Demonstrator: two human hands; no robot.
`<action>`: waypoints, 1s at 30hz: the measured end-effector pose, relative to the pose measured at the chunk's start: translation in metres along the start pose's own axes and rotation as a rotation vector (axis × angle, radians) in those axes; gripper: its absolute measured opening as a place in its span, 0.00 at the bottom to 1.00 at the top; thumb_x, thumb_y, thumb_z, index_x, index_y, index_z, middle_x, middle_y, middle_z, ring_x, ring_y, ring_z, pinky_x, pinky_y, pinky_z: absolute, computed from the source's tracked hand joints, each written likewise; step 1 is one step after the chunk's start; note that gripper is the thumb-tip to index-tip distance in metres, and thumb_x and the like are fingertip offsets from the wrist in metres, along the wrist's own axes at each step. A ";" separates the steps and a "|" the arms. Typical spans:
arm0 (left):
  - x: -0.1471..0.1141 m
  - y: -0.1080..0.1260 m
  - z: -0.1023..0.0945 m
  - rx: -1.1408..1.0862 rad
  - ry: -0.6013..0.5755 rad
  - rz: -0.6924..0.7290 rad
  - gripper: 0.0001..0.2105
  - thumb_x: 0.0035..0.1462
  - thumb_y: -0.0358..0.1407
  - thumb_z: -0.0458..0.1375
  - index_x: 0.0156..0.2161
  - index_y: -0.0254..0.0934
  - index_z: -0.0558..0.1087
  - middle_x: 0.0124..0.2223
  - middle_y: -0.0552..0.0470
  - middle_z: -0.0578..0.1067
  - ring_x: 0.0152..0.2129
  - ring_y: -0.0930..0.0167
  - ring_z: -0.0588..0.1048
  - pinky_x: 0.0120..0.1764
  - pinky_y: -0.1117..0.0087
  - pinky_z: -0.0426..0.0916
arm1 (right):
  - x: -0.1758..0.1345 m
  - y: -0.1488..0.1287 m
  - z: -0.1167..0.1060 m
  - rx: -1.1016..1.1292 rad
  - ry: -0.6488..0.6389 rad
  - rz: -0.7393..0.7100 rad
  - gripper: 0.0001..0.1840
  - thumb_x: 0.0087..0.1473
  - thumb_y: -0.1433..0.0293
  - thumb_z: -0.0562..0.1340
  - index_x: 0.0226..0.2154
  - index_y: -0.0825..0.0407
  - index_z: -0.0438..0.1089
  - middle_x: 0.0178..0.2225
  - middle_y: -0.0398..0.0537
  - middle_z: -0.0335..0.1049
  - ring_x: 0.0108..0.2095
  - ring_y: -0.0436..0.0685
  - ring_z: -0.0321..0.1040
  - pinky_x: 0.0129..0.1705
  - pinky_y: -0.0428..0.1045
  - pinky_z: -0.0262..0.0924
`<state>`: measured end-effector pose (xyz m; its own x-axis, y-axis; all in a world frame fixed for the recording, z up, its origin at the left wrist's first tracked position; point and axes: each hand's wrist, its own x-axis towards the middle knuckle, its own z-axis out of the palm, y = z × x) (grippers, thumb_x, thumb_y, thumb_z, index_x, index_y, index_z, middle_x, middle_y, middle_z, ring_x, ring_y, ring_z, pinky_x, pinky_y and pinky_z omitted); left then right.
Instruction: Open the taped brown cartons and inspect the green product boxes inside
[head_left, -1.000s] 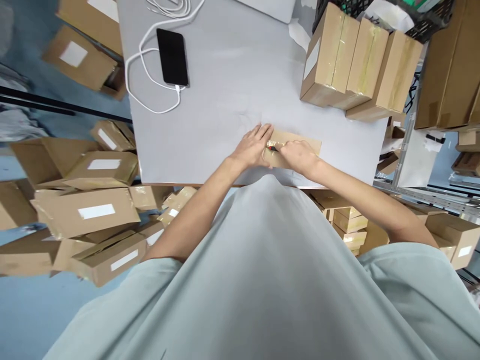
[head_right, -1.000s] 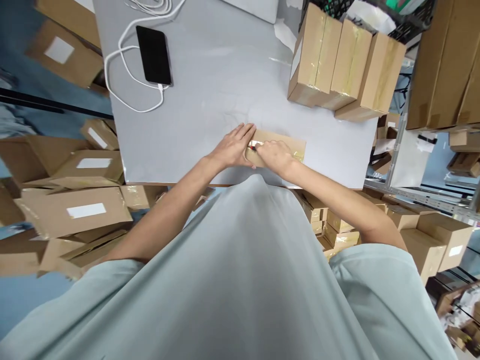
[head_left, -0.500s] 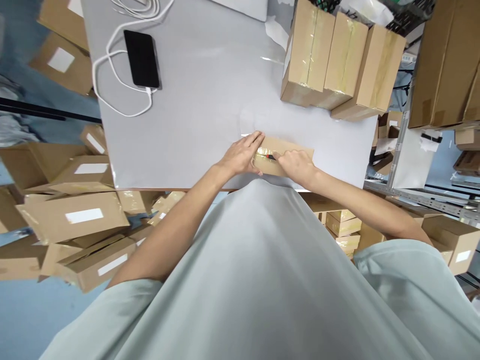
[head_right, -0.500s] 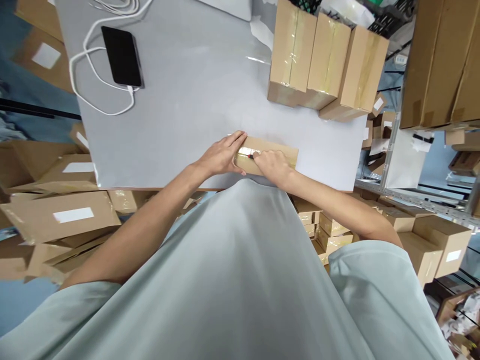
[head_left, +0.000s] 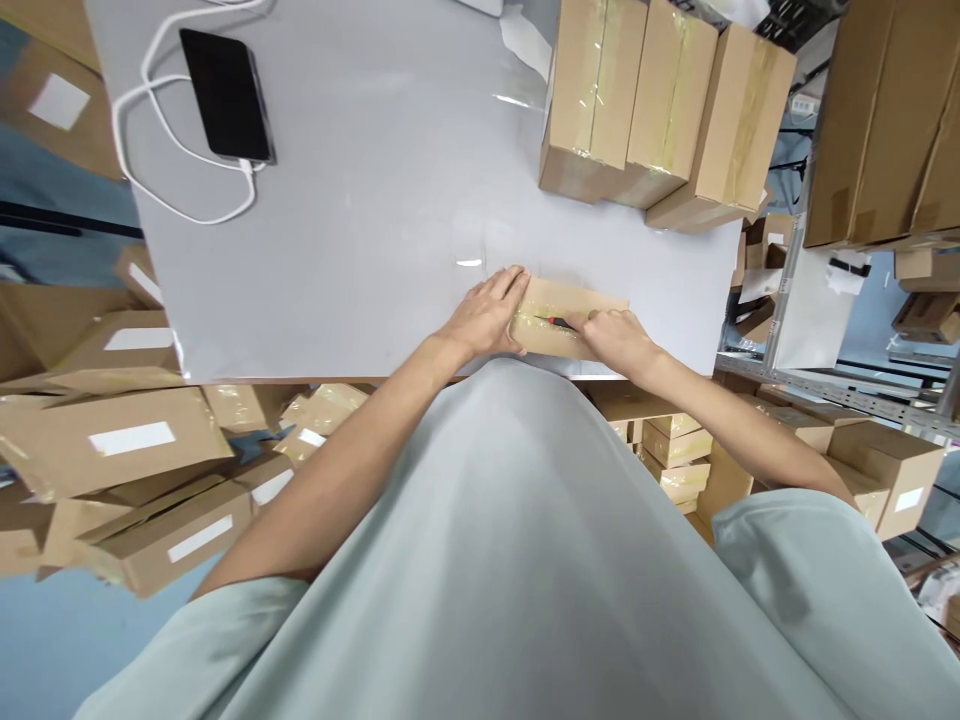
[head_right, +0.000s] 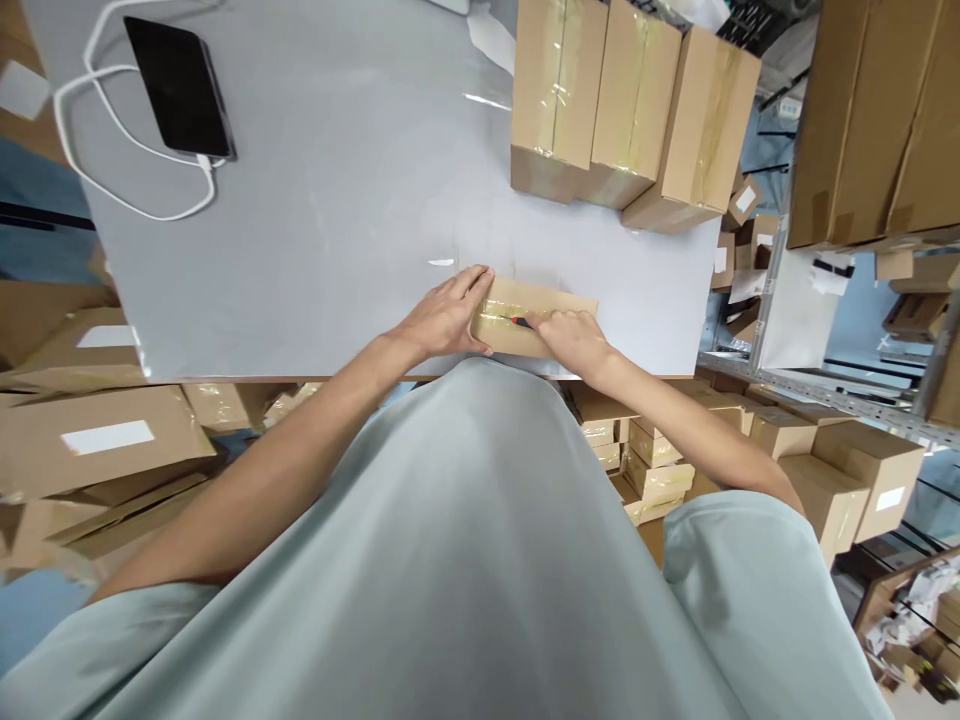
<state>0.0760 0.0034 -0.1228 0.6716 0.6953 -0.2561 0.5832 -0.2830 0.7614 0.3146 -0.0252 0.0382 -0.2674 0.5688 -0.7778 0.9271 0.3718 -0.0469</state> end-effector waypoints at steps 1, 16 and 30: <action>0.001 0.000 0.001 -0.003 0.003 0.004 0.72 0.38 0.53 0.84 0.82 0.38 0.52 0.83 0.29 0.53 0.79 0.36 0.53 0.78 0.38 0.53 | -0.001 0.002 0.000 0.007 -0.001 -0.003 0.26 0.82 0.65 0.51 0.74 0.50 0.65 0.54 0.68 0.84 0.54 0.69 0.83 0.51 0.55 0.69; 0.000 0.008 -0.006 0.075 -0.099 0.020 0.75 0.46 0.51 0.82 0.85 0.34 0.37 0.84 0.25 0.44 0.81 0.38 0.49 0.79 0.41 0.54 | -0.071 0.050 0.019 0.048 0.077 0.101 0.29 0.83 0.58 0.48 0.79 0.41 0.61 0.56 0.56 0.84 0.48 0.65 0.81 0.43 0.52 0.62; 0.002 0.006 -0.005 0.050 -0.090 0.019 0.77 0.43 0.53 0.83 0.85 0.34 0.38 0.84 0.25 0.44 0.81 0.37 0.49 0.79 0.42 0.55 | -0.019 0.027 0.017 0.087 0.067 0.016 0.28 0.83 0.61 0.49 0.78 0.41 0.63 0.61 0.57 0.83 0.54 0.66 0.81 0.46 0.52 0.65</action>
<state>0.0786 0.0068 -0.1155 0.7197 0.6279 -0.2962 0.5908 -0.3298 0.7364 0.3489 -0.0384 0.0415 -0.2669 0.6227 -0.7355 0.9499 0.2989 -0.0916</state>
